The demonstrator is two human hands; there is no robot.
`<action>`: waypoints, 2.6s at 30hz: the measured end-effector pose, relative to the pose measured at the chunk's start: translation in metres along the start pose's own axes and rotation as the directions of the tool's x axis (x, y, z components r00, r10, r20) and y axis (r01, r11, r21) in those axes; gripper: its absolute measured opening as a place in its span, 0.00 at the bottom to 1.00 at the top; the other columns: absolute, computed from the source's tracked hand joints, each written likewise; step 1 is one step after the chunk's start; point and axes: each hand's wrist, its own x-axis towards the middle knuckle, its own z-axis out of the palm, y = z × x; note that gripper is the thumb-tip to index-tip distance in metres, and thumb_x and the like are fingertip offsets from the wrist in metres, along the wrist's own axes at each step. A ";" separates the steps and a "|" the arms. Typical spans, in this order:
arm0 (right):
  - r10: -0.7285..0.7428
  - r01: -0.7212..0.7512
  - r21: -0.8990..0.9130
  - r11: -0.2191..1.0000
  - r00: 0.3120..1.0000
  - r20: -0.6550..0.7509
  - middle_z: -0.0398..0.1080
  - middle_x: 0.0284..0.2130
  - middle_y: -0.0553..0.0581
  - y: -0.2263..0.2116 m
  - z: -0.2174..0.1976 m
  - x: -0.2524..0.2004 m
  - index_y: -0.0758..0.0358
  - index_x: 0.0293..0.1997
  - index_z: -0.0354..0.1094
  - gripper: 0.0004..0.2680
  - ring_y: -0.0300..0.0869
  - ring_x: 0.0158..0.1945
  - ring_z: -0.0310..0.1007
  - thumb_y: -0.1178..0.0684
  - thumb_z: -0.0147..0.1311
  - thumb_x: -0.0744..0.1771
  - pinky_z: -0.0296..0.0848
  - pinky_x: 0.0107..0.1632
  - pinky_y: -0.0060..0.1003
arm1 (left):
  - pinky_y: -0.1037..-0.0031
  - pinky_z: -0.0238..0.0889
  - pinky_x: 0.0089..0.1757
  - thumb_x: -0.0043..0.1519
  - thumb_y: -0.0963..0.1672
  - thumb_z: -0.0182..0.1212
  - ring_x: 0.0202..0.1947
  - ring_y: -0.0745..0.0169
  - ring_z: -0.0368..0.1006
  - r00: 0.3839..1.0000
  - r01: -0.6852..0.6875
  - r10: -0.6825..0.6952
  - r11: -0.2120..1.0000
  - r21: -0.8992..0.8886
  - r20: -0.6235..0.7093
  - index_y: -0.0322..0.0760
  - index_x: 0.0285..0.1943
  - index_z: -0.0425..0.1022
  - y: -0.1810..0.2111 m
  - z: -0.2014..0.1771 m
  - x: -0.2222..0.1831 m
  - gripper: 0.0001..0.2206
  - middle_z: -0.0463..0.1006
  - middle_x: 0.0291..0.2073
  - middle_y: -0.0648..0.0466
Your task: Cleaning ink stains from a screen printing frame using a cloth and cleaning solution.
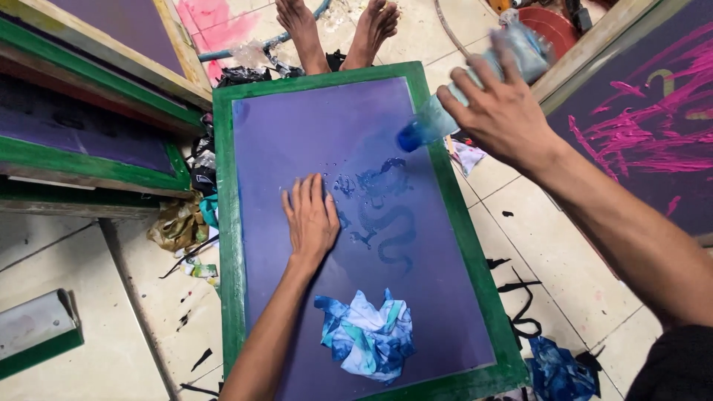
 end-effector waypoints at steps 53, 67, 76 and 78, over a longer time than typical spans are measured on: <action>-0.697 -0.327 0.938 -0.114 0.699 0.159 0.27 0.77 0.62 -0.199 -0.209 -0.063 0.41 0.76 0.41 0.31 0.68 0.77 0.19 0.58 0.56 0.65 0.27 0.68 0.75 | 0.48 0.41 0.65 0.68 0.47 0.44 0.67 0.49 0.57 0.984 -0.147 0.133 0.981 0.125 0.118 0.38 0.70 0.64 -0.022 -0.004 0.014 0.21 0.65 0.66 0.49; -0.547 -0.935 0.314 -0.168 0.353 0.759 0.50 0.74 0.59 -0.153 -0.153 -0.056 0.46 0.70 0.39 0.22 0.51 0.68 0.70 0.33 0.32 0.69 0.69 0.68 0.57 | 0.42 0.20 0.68 0.70 0.56 0.26 0.78 0.43 0.33 0.944 -0.115 0.033 0.966 0.232 0.329 0.44 0.81 0.42 -0.017 -0.007 0.006 0.30 0.39 0.79 0.47; 0.368 -0.658 0.560 0.504 0.750 0.550 0.66 0.60 0.60 -0.218 -0.075 -0.105 0.49 0.53 0.71 0.11 0.60 0.65 0.64 0.40 0.50 0.69 0.69 0.58 0.54 | 0.40 0.24 0.68 0.71 0.56 0.31 0.78 0.43 0.39 0.915 -0.047 -0.042 0.977 0.209 0.401 0.46 0.81 0.46 -0.006 -0.021 0.011 0.30 0.45 0.79 0.47; 0.153 -0.533 0.770 0.350 0.844 0.514 0.56 0.69 0.75 -0.211 -0.094 -0.096 0.64 0.68 0.60 0.24 0.67 0.69 0.57 0.43 0.56 0.66 0.62 0.65 0.61 | 0.40 0.26 0.68 0.71 0.56 0.32 0.78 0.43 0.39 0.916 -0.042 -0.044 0.978 0.205 0.399 0.46 0.81 0.47 -0.005 -0.023 0.011 0.29 0.46 0.79 0.47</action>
